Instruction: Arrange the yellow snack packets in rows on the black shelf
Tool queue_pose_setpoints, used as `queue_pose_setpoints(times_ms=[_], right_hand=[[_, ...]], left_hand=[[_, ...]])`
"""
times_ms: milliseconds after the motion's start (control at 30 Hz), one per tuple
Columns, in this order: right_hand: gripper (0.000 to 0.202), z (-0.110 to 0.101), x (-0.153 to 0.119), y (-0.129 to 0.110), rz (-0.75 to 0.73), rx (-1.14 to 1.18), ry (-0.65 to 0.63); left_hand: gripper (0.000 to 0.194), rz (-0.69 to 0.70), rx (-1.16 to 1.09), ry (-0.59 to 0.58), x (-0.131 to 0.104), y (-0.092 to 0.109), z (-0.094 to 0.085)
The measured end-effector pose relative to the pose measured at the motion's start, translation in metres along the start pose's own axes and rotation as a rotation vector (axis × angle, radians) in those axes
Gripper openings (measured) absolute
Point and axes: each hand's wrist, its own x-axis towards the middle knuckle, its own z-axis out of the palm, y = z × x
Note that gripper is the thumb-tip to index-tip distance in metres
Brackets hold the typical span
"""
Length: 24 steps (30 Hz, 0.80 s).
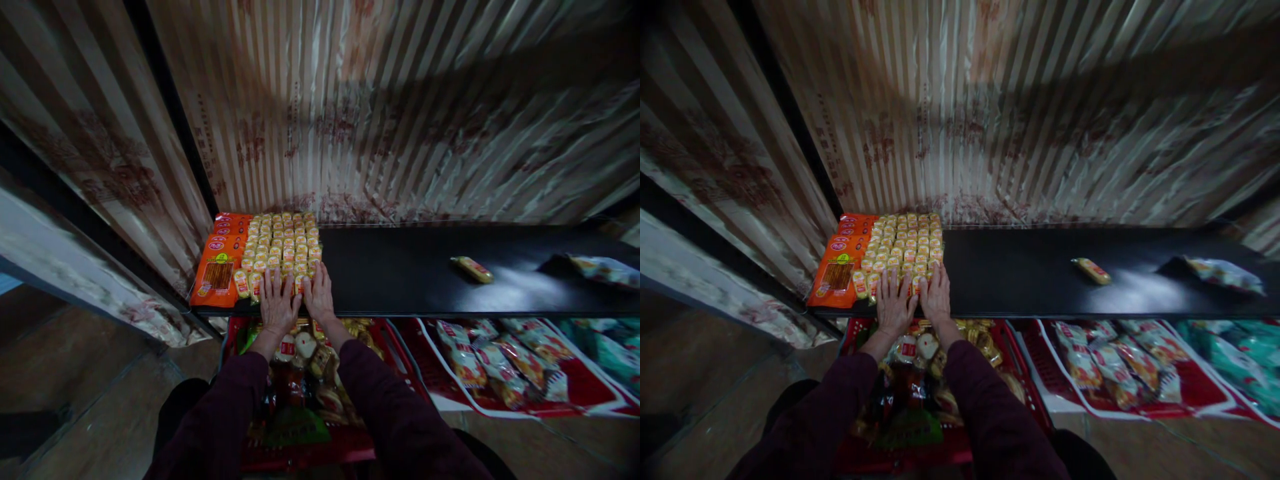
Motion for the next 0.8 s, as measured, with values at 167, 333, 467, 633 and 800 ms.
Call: queue_pose_setpoints(times_ms=[167, 333, 467, 633, 800], right_hand=[[0.057, -0.001, -0.001, 0.0, 0.022, 0.006, -0.014], [0.063, -0.003, 0.001, 0.001, 0.089, 0.041, 0.045], [0.068, -0.006, 0.007, 0.005, 0.156, 0.055, 0.07], [0.072, -0.009, 0.019, 0.01, 0.191, 0.082, 0.055], [0.077, -0.011, 0.03, 0.015, 0.192, 0.12, 0.042]], left_hand=[[0.06, -0.001, -0.005, -0.01, 0.003, 0.0, 0.0], [0.06, -0.002, -0.018, 0.014, 0.001, -0.001, 0.004], [0.06, 0.019, -0.026, 0.047, 0.0, -0.001, 0.006], [0.059, 0.04, -0.031, 0.062, 0.0, -0.002, 0.007], [0.058, 0.035, -0.035, 0.051, -0.001, -0.003, 0.009]])
